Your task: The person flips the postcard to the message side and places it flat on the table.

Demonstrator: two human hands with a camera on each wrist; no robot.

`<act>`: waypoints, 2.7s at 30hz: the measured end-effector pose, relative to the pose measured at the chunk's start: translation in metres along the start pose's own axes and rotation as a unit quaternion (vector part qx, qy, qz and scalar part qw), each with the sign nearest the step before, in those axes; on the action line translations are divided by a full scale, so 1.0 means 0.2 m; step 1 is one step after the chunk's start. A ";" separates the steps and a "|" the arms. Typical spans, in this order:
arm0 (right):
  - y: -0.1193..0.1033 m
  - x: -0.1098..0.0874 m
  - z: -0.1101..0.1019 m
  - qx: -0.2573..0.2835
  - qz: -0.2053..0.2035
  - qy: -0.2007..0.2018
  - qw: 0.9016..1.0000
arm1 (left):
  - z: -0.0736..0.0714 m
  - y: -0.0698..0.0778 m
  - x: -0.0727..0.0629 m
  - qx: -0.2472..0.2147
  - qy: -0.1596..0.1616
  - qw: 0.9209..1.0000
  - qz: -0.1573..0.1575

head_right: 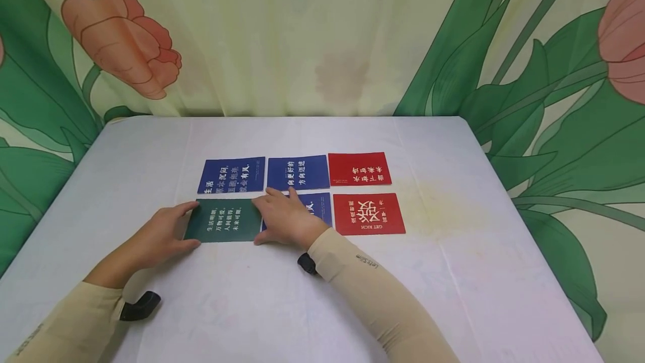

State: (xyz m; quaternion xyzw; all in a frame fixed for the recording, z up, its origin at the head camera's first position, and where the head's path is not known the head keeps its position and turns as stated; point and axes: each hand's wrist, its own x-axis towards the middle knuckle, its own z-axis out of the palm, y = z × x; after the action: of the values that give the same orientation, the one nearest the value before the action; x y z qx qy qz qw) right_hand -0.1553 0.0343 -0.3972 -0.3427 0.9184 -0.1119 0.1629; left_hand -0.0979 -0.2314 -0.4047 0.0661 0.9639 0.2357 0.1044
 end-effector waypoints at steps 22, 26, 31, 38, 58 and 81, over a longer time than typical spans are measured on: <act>-0.04 -0.01 0.00 -0.040 0.004 -0.017 0.999 | -0.01 -0.01 -0.02 0.008 -0.019 1.000 0.003; -0.04 0.00 0.00 -0.040 -0.005 -0.007 0.999 | -0.01 -0.01 -0.03 -0.005 -0.018 1.000 0.006; -0.03 0.00 -0.01 -0.038 -0.015 -0.002 0.999 | -0.04 -0.01 -0.04 -0.020 -0.023 0.999 0.017; -0.03 -0.01 -0.02 -0.021 -0.020 0.000 1.000 | -0.08 -0.01 -0.04 -0.051 -0.029 0.998 0.014; -0.02 -0.03 -0.01 0.035 -0.016 0.003 0.999 | -0.07 -0.02 -0.05 -0.100 0.012 0.995 -0.012; -0.03 -0.05 -0.03 0.057 -0.073 0.084 0.992 | -0.07 -0.01 -0.06 -0.134 0.068 0.988 -0.024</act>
State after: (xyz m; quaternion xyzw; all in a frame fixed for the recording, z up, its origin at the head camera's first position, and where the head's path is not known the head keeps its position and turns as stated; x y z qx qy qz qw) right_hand -0.1469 0.0363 -0.3869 -0.3885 0.8935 -0.2039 0.0958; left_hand -0.0889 -0.2409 -0.3914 0.0120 0.9297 0.3643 0.0524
